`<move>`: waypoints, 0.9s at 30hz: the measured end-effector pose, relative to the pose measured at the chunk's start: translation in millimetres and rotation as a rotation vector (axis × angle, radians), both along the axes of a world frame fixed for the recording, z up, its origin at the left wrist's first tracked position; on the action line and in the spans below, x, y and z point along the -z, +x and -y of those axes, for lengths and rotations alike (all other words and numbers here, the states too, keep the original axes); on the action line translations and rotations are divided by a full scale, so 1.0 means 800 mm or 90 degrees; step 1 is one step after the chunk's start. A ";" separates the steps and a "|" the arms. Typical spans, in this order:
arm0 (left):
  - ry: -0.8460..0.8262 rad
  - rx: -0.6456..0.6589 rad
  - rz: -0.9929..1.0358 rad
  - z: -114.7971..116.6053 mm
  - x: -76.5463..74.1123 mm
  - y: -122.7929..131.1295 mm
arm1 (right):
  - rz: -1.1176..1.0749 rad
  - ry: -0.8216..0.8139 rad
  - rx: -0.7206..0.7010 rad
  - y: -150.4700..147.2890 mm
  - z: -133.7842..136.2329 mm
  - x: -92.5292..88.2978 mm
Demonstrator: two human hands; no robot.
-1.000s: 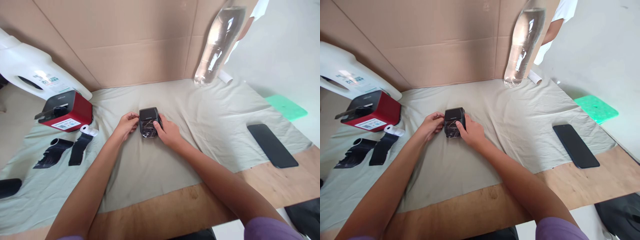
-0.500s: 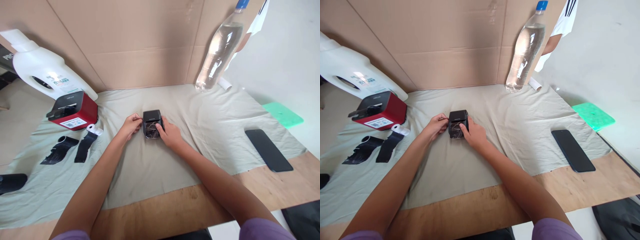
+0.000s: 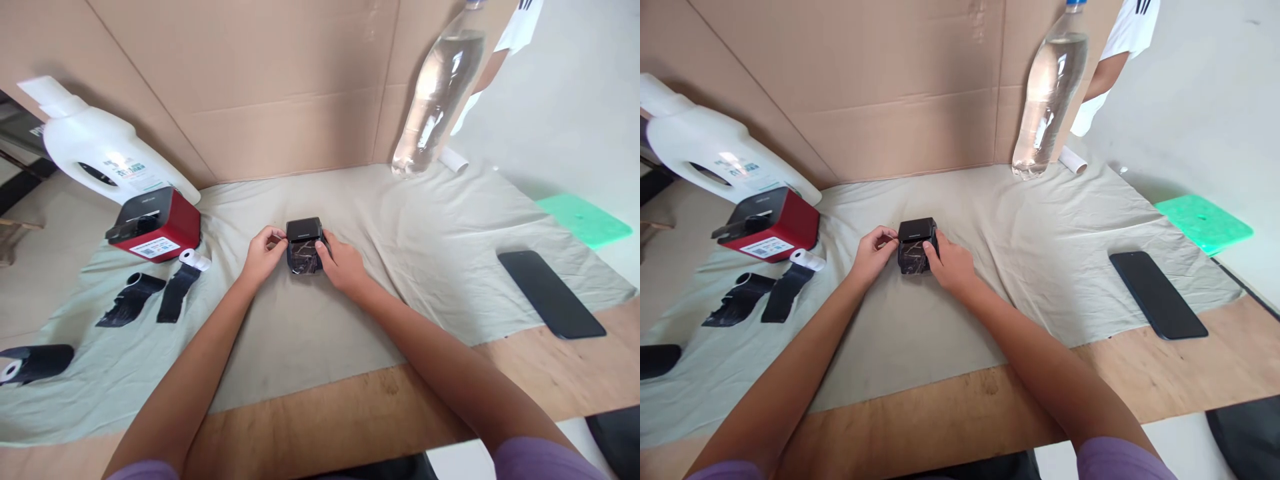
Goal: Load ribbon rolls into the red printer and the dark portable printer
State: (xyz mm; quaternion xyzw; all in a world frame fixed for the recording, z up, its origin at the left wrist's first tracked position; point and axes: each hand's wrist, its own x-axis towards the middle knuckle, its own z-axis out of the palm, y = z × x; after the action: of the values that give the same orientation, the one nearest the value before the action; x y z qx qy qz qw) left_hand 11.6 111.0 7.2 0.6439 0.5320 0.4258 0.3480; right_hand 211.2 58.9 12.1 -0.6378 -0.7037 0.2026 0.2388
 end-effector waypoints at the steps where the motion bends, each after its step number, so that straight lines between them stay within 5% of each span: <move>1: 0.014 0.004 -0.019 -0.001 -0.001 -0.003 | 0.000 0.007 -0.001 0.000 0.000 0.000; 8: 0.065 0.065 -0.094 -0.018 -0.021 -0.016 | 0.012 0.020 0.002 -0.002 0.000 0.000; 15: 0.008 -0.021 0.032 -0.074 -0.038 0.012 | 0.005 0.027 0.001 -0.001 0.002 -0.003; 20: -0.015 -0.078 0.022 -0.067 -0.040 0.017 | 0.015 0.026 0.004 -0.002 0.001 -0.003; 27: 0.113 0.148 -0.340 -0.042 -0.053 0.026 | 0.043 0.030 -0.005 -0.004 0.000 0.001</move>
State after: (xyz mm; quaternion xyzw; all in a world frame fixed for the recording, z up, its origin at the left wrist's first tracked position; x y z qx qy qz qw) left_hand 32.6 144.6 49.5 0.8174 0.4884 0.2433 0.1846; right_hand 207.9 58.6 11.2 -0.6354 -0.7186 0.1652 0.2292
